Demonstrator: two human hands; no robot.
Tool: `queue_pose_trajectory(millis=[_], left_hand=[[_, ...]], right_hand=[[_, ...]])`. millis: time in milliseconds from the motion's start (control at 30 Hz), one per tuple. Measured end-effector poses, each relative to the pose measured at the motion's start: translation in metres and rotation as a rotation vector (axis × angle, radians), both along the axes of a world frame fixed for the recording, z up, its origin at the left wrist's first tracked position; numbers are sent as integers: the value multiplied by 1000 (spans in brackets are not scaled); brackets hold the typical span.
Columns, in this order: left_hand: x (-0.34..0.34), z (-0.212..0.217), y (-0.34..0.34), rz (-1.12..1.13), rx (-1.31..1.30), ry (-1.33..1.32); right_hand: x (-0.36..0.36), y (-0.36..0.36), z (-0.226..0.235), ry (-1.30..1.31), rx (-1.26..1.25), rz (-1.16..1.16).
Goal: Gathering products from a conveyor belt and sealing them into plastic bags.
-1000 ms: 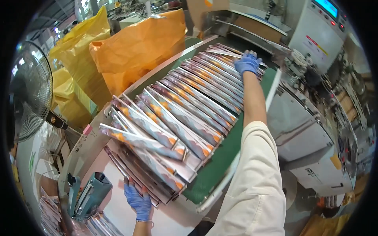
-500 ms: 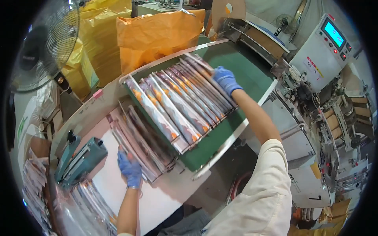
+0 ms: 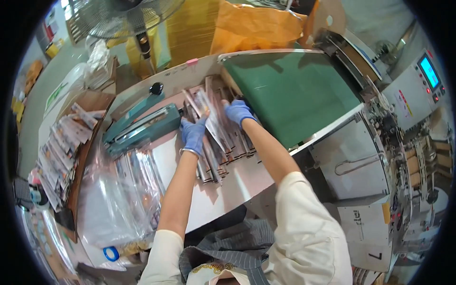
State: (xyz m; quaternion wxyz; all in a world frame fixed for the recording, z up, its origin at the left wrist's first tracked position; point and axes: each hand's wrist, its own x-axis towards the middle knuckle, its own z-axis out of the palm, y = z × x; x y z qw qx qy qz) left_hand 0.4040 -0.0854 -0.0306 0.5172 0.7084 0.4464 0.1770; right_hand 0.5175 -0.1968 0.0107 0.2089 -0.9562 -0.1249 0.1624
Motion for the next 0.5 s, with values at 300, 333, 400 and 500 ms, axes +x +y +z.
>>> queue_pose_trajectory(millis=[300,333,400,500], left_hand=[[-100,-34,-19,-246,-698,-564],[-146,-45,-36,-250,-664,-454],[-248,-62,-79,-360,-349,-298],[-326,-29,-135,-225,-834,-601]], right_hand=[[-130,-31,-65,658,958,199],[-169,-59,-58,799,975,150],[-249,-121,-56,1186,1025,-53],[-315,-164,-48,1051,976,-37]])
